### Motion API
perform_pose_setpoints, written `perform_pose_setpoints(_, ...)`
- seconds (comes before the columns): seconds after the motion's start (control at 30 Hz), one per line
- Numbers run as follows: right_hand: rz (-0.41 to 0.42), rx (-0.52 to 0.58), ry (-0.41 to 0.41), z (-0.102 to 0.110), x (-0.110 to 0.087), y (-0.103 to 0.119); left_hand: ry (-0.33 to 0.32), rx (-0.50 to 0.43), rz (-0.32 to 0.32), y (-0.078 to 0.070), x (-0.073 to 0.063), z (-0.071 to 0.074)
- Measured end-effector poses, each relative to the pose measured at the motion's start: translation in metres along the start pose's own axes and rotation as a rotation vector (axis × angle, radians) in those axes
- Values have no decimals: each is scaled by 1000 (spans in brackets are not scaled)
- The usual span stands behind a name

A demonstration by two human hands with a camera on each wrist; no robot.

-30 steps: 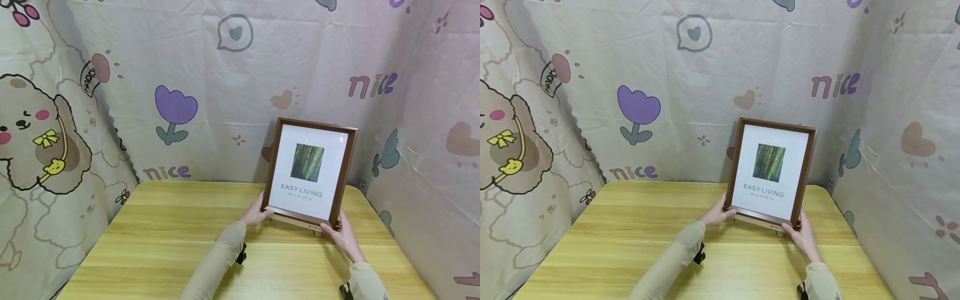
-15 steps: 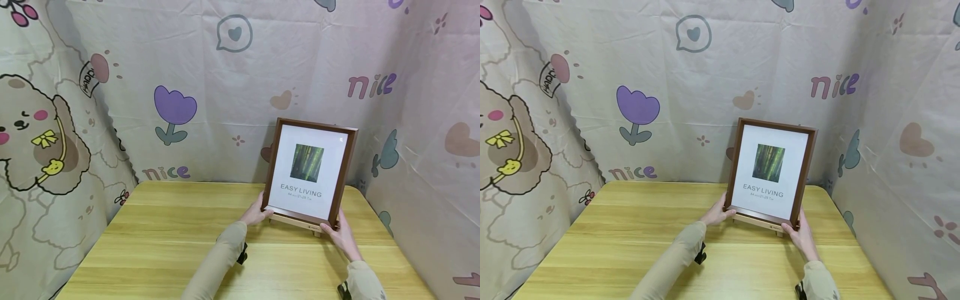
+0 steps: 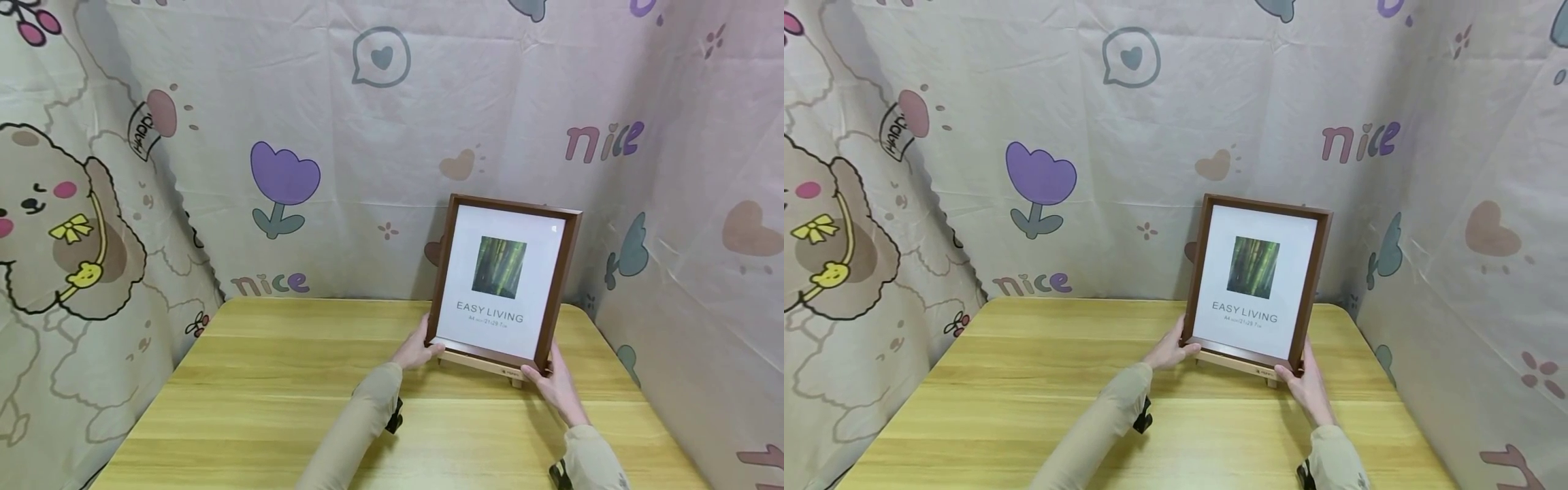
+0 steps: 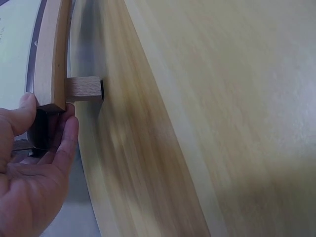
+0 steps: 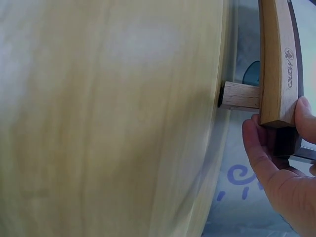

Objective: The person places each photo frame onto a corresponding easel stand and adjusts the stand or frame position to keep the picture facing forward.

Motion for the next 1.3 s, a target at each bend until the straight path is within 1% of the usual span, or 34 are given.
perform_pose_setpoints(0.1, 1, -5, -3, -1, 0, 0, -3, -6, -13, 1, -1, 1)
perform_pose_setpoints(0.4, 22, -12, -21, -2, 0, 4, -12, -3, -23, 3, -3, 3)
perform_pose_setpoints(0.6, 25, -14, -20, -4, -1, 7, -20, 3, -13, 5, -6, 5)
perform_pose_setpoints(0.73, 19, -4, -11, -6, -1, 9, -25, -7, -1, 3, -11, 7)
perform_pose_setpoints(0.83, 15, 4, -9, -7, -1, 11, -30, -10, -4, 2, -14, 8)
perform_pose_setpoints(1.07, 5, 8, 2, -9, -1, 12, -36, -8, 10, 7, -16, 11)
perform_pose_setpoints(1.3, 21, 14, -7, -13, 0, 14, -38, -1, 5, 8, -18, 14)
Point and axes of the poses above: each hand's wrist, its own x-axis towards the middle knuckle, its own z-axis out of the back of the hand, y = z × x, the point moved 3 cm from there along x, towards the middle knuckle, and after that the axes turned 15 degrees about -x, right-handed, at the moved point
